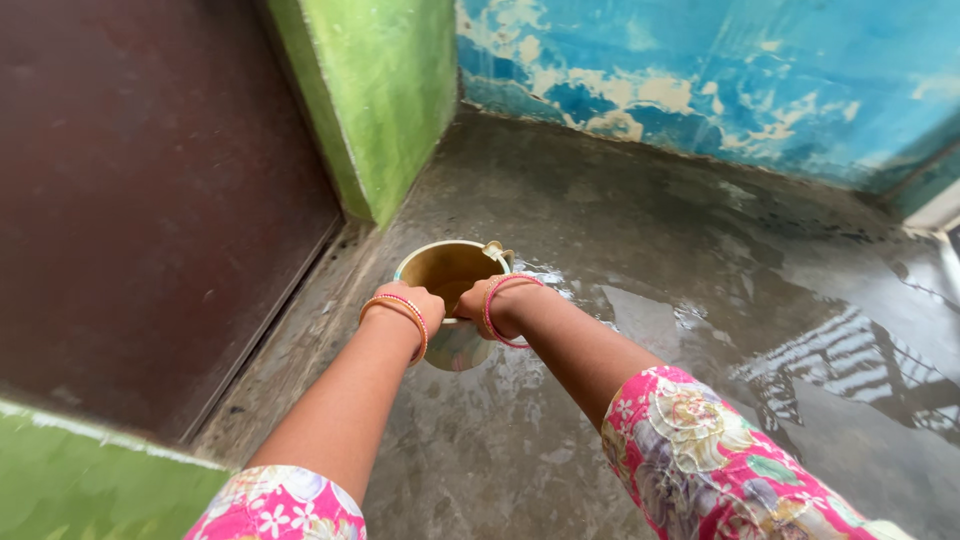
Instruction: The person prepares water by dipping a mug into a bucket and splashing it onto the floor, then uses a floor squeegee to push and clear the water across the concrete surface.
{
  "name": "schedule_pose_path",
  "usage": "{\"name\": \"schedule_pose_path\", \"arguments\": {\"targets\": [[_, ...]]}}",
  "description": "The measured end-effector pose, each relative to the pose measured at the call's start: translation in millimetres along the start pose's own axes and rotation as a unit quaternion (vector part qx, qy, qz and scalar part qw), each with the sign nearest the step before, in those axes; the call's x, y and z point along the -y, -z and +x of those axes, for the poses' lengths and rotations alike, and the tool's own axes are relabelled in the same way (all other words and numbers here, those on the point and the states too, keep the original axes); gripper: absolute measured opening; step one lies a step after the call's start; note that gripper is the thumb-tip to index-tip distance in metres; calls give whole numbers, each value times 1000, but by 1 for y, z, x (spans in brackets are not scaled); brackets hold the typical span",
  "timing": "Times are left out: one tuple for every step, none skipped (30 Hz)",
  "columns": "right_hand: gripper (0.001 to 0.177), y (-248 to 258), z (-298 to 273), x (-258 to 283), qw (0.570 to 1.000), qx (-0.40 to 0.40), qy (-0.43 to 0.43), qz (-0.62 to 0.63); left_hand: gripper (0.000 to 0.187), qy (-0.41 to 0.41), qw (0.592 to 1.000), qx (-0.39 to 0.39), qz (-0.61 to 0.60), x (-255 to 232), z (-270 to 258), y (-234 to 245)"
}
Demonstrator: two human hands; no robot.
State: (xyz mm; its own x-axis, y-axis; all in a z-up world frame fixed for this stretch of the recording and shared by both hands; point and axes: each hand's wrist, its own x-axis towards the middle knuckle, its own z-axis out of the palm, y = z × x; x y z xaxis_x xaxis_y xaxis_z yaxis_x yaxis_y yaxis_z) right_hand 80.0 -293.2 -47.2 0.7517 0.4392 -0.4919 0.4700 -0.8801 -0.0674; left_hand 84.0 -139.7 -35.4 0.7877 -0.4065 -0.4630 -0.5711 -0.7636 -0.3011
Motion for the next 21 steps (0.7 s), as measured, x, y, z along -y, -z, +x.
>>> {"name": "schedule_pose_path", "arguments": {"targets": [[48, -2, -1, -2, 1000, 1, -5, 4, 29, -8, 1000, 8, 10, -2, 3, 1], [48, -3, -1, -3, 1000, 0, -17, 8, 29, -13, 1000, 7, 12, -2, 7, 2], [48, -4, 0, -4, 1000, -1, -29, 12, 29, -19, 1000, 3, 13, -2, 11, 1], [48, -5, 1, -5, 999, 0, -32, 14, 28, -25, 1000, 0, 14, -2, 14, 1], [48, -6, 3, -6, 999, 2, -38, 21, 28, -29, 999, -1, 15, -1, 17, 1], [48, -6, 5, -6, 999, 4, -42, 27, 28, -35, 999, -5, 14, 0, 20, 0], [48, -7, 6, -8, 999, 5, -44, 29, 28, -41, 999, -9, 14, 1, 23, -1], [50, -7, 9, -9, 998, 7, -47, 32, 28, -41, 999, -9, 15, 3, 27, -2], [52, -7, 11, -11, 998, 9, -50, 35, 30, -41, 999, -15, 12, 3, 30, -3], [52, -8, 14, -12, 998, 9, -48, 35, 31, -40, 999, -20, 7, 5, 33, -5], [50, -9, 17, -15, 998, 6, -48, 27, 31, -38, 999, -19, 7, 6, 37, -6], [48, -9, 22, -16, 999, 2, -49, 20, 30, -41, 999, -23, 14, 6, 41, -6], [48, -8, 28, -18, 999, 1, -48, 21, 29, -44, 998, -26, 21, 7, 45, -7], [50, -11, 31, -21, 998, 2, -50, 29, 29, -49, 998, -22, 18, 7, 48, -11], [52, -16, 34, -23, 998, 4, -53, 36, 28, -67, 997, -8, 25, 10, 53, -16], [52, -20, 39, -23, 998, 9, -52, 38, 26, -81, 996, 5, 32, 12, 58, -20], [51, -26, 43, -23, 999, 11, -40, 32, 26, -83, 996, 9, 29, 10, 64, -28], [50, -29, 49, -25, 999, 10, -27, 25, 25, -84, 996, 1, 33, 8, 71, -36], [50, -32, 55, -26, 999, 12, -24, 24, 24, -85, 996, -6, 37, 7, 78, -44], [50, -36, 61, -26, 999, 27, -22, 19, 24, -83, 996, -3, 34, 6, 84, -54], [49, -41, 66, -26, 999, 41, -19, 14, 22, -76, 997, -15, 19, 7, 89, -63]]}}
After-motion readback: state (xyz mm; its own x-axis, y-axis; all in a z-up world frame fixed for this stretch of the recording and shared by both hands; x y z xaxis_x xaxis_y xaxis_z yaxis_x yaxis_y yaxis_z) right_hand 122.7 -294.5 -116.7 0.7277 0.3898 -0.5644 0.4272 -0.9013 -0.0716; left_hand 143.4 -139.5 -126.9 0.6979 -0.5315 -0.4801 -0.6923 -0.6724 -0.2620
